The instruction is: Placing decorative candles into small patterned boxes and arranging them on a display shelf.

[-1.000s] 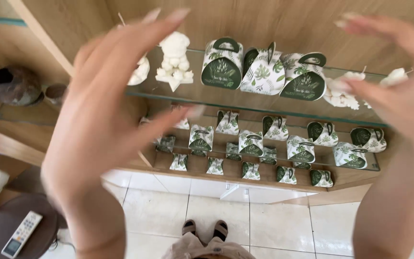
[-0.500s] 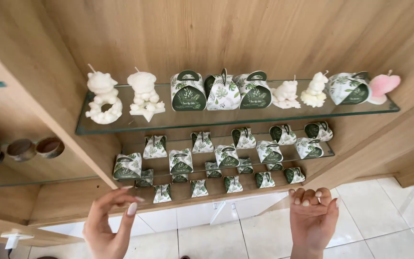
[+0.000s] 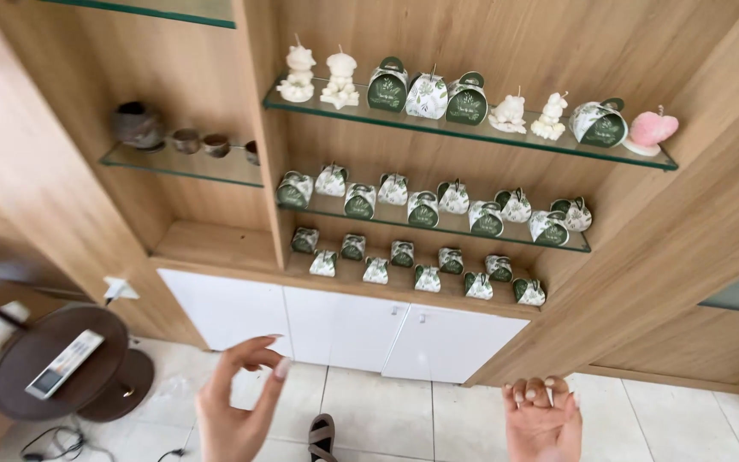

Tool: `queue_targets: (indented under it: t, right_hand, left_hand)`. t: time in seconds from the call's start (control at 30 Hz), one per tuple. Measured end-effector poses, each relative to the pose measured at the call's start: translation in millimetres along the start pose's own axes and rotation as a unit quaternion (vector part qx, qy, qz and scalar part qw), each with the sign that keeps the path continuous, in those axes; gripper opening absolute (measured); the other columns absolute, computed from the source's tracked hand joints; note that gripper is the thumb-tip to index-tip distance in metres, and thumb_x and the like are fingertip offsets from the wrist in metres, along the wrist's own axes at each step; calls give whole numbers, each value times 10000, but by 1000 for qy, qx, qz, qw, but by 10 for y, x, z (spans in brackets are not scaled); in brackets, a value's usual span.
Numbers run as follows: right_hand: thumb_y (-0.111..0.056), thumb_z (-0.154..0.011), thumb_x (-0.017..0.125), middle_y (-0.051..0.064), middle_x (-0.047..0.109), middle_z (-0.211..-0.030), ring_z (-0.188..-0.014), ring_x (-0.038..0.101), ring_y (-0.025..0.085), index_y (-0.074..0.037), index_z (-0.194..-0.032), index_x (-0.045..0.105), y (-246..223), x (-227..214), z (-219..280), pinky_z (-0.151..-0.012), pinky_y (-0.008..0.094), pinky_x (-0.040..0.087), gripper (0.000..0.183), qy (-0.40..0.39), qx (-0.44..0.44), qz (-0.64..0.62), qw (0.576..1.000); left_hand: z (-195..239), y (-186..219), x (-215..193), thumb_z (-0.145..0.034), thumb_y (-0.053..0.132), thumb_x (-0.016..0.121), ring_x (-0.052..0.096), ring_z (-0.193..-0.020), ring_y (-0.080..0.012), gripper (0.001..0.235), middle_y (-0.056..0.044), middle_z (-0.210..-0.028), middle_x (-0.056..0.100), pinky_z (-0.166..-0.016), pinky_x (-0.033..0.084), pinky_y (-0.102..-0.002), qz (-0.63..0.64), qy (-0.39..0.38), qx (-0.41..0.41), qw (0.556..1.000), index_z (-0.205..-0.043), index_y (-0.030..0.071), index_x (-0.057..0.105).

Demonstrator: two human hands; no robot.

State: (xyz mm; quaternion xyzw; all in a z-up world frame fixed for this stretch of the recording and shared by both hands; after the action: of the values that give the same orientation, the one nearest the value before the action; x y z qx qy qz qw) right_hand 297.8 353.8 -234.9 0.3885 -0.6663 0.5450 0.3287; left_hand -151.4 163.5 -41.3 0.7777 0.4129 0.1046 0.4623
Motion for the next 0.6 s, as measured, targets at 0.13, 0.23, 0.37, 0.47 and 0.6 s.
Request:
queue_targets:
  t: [0.13, 0.23, 0.37, 0.47, 0.6]
  right_hand:
    - [-438, -1136, 515, 81, 629, -984, -982, 535, 253, -102, -1212, 645, -406, 74, 545, -1050, 503, 402, 369, -7, 4, 37, 999]
    - [-437, -1146, 506, 64, 633, -1015, -1064, 560, 245, -111, -1175, 645, -831, 218, 933, -1095, 489, 394, 355, -12, -30, 29, 999]
    - [-428, -1198, 526, 55, 647, -1006, -1013, 548, 220, -115, -1119, 637, -1368, 167, 1569, -1127, 484, 389, 342, -26, -78, 16, 996]
    - [-412, -1173, 541, 43, 652, -1014, -1023, 553, 212, -128, -1112, 640, -1714, 42, 2090, -1128, 477, 393, 307, -13, -111, 21, 994]
    - [-419, -1127, 587, 38, 651, -1026, -1084, 575, 224, -155, -1164, 661, -1764, -454, 2809, -1110, 482, 405, 277, 22, -111, 19, 993]
  left_hand:
    - [493, 568, -364, -827, 89, 783, 690, -784, -119, 300, -10, -777, 777, -772, 524, -291, -2, -16, -14, 1000, -1116, 43, 717]
    - [776, 937, -749, -839, 99, 773, 702, -802, -115, 316, -19, -823, 776, -784, 527, -286, -19, 7, 6, 1000, -1139, 37, 699]
    - [1127, 1343, -1183, -889, 95, 734, 721, -900, -126, 313, -59, -983, 767, -817, 542, -281, 5, 25, 44, 999, -1186, 20, 669]
    - [1475, 1435, -1416, -905, 88, 722, 720, -929, -141, 308, -75, -1016, 761, -829, 542, -285, 34, 27, 49, 998, -1200, 16, 666]
    - [2111, 1417, -1673, -869, 77, 737, 721, -926, -141, 307, -70, -985, 773, -838, 538, -296, 53, -4, 50, 997, -1163, 21, 670]
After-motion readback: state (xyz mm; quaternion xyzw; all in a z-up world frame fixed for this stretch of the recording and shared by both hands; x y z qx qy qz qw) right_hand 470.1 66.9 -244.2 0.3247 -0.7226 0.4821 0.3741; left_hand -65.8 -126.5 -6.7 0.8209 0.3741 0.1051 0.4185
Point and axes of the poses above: each hand's wrist, its own z-axis away from the middle knuckle, its own x-axis out of the palm, y = z × x, the point moved 10 cm from there along -z, towards the middle knuckle
